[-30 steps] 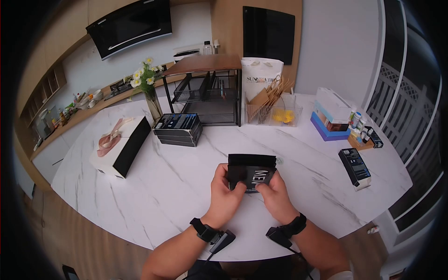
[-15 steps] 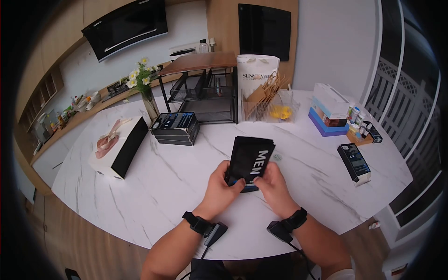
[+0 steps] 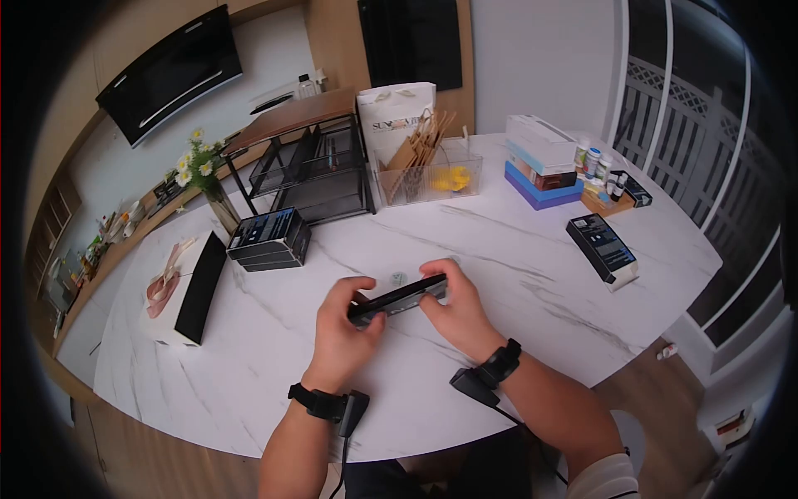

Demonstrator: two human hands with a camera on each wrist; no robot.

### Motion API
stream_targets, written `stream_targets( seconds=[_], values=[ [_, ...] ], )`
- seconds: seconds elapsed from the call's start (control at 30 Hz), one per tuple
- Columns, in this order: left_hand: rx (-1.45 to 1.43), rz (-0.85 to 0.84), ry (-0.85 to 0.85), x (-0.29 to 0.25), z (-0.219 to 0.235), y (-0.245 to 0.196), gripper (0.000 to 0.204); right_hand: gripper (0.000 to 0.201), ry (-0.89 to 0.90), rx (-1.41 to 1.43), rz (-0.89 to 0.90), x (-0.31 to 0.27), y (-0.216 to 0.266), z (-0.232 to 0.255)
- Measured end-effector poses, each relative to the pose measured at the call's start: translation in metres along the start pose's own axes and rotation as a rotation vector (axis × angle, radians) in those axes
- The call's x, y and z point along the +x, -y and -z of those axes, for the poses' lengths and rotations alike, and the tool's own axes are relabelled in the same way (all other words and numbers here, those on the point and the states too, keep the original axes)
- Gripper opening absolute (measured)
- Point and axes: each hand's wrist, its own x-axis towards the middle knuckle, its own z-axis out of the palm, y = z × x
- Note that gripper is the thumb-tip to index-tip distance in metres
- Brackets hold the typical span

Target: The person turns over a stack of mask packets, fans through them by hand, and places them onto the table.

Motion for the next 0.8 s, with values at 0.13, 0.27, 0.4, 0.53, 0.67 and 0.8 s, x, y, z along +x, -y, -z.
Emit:
stream_targets(
  seconds=[0.13,0.27,0.4,0.53,0.67,0.8],
  values=[
    [-0.456,0.103,-0.121,0.004,-0.013,0.022,0.058,0.022,0.042,0.087,-0.174,0.004,-0.009,0.001],
    [-0.673,0.309,-0.091,0.004,-0.02,0.025,0.051,0.025,-0.01,0.255,-0.202,0.005,-0.02,-0.008],
    [-0.593,0.313,-0.099,0.003,-0.024,0.013,0.043,0.031,-0.037,0.404,-0.231,0.001,0.001,-0.012],
    [-0.67,0.294,-0.236,0.004,-0.028,0.003,0.03,0.037,-0.093,0.386,-0.242,0.003,0.004,-0.011],
    [-0.703,0.407,-0.226,0.005,-0.027,0.02,0.032,0.042,-0.088,0.337,-0.306,0.003,0.006,-0.012],
    [-0.697,0.395,-0.281,0.003,-0.025,0.017,0.033,0.039,-0.059,0.361,-0.315,0.001,0.018,-0.012]
  ],
)
